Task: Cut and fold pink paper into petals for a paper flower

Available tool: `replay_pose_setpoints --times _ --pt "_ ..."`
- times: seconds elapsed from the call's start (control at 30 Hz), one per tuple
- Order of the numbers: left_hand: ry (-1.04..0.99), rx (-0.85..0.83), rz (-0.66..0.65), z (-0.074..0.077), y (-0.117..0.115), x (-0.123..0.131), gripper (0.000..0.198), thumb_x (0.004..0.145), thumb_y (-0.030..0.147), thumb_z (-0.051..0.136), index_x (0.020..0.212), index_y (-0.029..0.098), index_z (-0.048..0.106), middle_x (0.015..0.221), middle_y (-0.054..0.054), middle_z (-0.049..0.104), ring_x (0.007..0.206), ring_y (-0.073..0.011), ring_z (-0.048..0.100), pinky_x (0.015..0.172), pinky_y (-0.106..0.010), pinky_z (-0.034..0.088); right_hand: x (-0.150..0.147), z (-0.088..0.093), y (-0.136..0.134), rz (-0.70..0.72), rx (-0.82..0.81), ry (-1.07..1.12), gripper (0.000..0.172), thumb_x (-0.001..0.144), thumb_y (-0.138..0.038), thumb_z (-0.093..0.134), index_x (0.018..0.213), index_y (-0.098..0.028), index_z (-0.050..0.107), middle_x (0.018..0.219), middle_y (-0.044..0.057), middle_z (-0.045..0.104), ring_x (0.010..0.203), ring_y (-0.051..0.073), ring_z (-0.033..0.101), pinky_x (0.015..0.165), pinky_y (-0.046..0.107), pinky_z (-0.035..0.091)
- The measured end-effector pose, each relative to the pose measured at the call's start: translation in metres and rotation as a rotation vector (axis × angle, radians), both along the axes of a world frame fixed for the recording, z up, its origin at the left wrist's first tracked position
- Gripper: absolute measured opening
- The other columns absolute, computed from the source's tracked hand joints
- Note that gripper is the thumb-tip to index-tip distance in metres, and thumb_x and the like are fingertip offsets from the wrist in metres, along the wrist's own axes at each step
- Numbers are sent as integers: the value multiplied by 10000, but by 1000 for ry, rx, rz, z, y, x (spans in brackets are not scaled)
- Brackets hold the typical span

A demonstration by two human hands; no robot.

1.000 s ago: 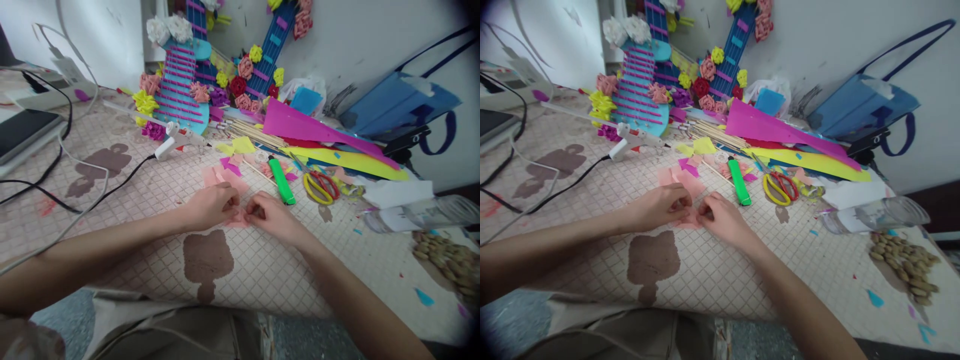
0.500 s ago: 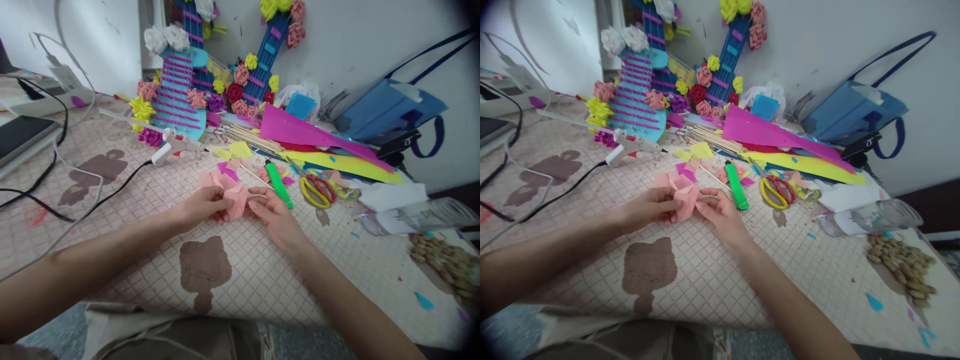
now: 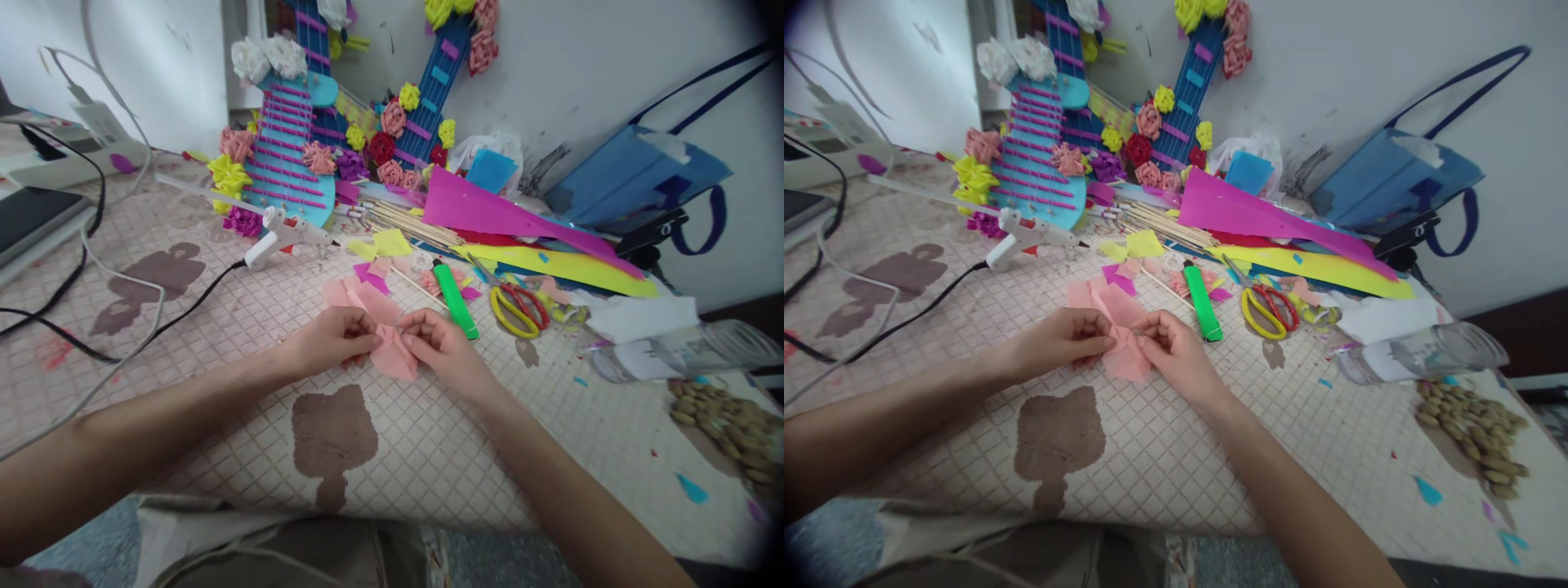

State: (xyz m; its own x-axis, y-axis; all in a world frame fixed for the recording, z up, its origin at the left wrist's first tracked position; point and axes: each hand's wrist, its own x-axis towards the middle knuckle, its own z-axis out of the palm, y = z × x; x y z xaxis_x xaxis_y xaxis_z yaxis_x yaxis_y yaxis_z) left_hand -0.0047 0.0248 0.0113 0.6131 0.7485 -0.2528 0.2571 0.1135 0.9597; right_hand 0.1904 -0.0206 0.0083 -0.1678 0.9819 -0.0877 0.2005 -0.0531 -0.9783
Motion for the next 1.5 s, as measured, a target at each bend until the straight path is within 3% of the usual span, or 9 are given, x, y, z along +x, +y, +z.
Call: replay_pose_setpoints --times 0.23,0.47,0.63,0.77,1.0,1.1,1.2,1.27,1.5 --pt "4 -58 23 1 1 0 140 811 236 587 730 146 516 533 22 573 481 -81 531 469 -192 422 4 -2 0 8 -15 29 163 801 -287 607 928 -205 547 742 -20 580 628 104 544 560 247 437" --pt "-5 26 -17 0 3 -2 103 789 200 600 810 154 510 509 52 552 406 -56 449 393 -161 350 6 -9 0 72 80 -74 137 833 -253 571 960 -204 559 802 6 596 725 132 579 627 276 473" --pt "-1 -80 55 0 3 -2 113 803 198 614 754 146 527 501 26 588 414 -67 507 401 -162 382 3 -1 -8 -93 509 -372 64 837 -212 575 886 -212 534 804 11 570 704 139 540 619 289 466" --pt "-95 -268 177 0 4 -2 130 832 189 595 733 141 527 522 13 601 458 -69 551 429 -154 413 -3 1 -17 28 860 -622 119 828 -224 619 883 -206 515 838 43 570 793 180 543 674 323 486" --pt "-122 -346 157 -1 3 -3 129 814 227 618 789 135 532 614 -3 622 516 -77 583 482 -173 458 -5 -9 -19 87 917 -865 100 896 -123 481 911 -178 563 890 84 600 830 206 555 708 349 500" --pt "-38 -96 83 -5 0 -9 231 779 275 650 922 151 517 697 -4 624 553 -106 593 492 -212 466 0 -9 -19 121 861 -783 119 898 -117 482 951 -181 568 935 83 597 882 200 560 756 342 504" --pt "127 483 154 -8 -8 -15 368 713 232 708 1024 171 519 829 -12 590 665 -128 575 577 -261 486 3 -8 -20 154 789 -686 128 896 -110 488 957 -191 564 946 70 589 899 184 564 775 326 502" --pt "206 788 102 -8 -15 -16 248 725 172 688 938 171 561 923 -42 570 814 -163 566 696 -305 496 4 -10 -20 174 747 -647 116 890 -106 494 925 -194 561 925 62 585 885 178 566 768 321 499" --pt "253 1028 -138 -11 -22 -12 86 860 145 546 813 146 618 884 -67 567 870 -196 524 762 -342 467 4 -14 -23 224 577 -590 124 863 -106 532 943 -200 535 967 61 581 922 188 564 784 328 495"
